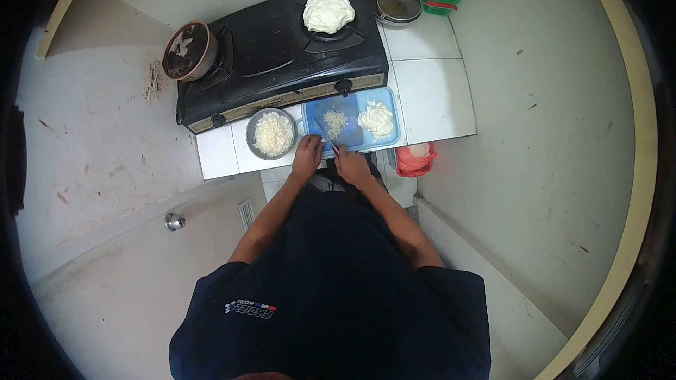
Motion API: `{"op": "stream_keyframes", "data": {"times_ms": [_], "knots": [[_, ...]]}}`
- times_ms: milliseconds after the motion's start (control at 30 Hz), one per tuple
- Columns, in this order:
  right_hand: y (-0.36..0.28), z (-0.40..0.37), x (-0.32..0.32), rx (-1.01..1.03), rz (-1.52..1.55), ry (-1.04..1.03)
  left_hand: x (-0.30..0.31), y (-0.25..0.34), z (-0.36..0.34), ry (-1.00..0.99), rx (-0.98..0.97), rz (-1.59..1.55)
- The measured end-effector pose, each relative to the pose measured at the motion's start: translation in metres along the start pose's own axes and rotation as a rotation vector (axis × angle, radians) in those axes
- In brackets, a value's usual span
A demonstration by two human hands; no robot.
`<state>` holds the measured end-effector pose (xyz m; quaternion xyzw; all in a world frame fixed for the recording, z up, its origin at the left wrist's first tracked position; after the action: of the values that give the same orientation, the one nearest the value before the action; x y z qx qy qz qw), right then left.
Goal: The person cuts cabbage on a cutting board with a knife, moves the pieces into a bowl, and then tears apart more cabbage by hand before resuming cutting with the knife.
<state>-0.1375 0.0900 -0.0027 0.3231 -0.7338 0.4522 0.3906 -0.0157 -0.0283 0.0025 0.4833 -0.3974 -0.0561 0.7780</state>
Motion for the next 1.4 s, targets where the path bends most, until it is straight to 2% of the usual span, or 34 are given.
{"op": "stream_keyframes", "data": {"times_ms": [67, 167, 333, 733, 1033, 1400], "knots": [[0.004, -0.006, -0.004, 0.013, -0.003, 0.021, 0.0, 0.0, -0.001, 0.015, -0.014, -0.013], [0.006, -0.014, -0.007, 0.048, 0.023, 0.043, -0.001, -0.001, 0.001, -0.015, 0.069, -0.047], [0.001, -0.019, 0.0, 0.049, 0.062, -0.009, -0.001, -0.003, 0.002, -0.013, 0.1, -0.067], [-0.003, -0.005, -0.007, 0.019, -0.016, -0.023, 0.001, -0.002, 0.004, -0.022, 0.093, -0.044], [0.003, -0.015, -0.003, 0.044, 0.085, -0.001, 0.001, -0.002, 0.006, 0.0, 0.054, -0.034], [-0.003, 0.002, -0.011, 0.046, 0.026, 0.016, 0.004, 0.004, 0.007, 0.024, 0.031, -0.05]]}}
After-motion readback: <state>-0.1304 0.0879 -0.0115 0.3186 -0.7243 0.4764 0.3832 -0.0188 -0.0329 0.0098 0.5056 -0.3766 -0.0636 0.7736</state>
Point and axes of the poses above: each hand's wrist, its own z-axis towards the middle knuckle, its own x-axis out of the back of the hand, y = z × x, the point moved 4 cm from there along z, towards the middle knuckle, and after that the axes turned 5 degrees about -z, right-handed, at the moved point
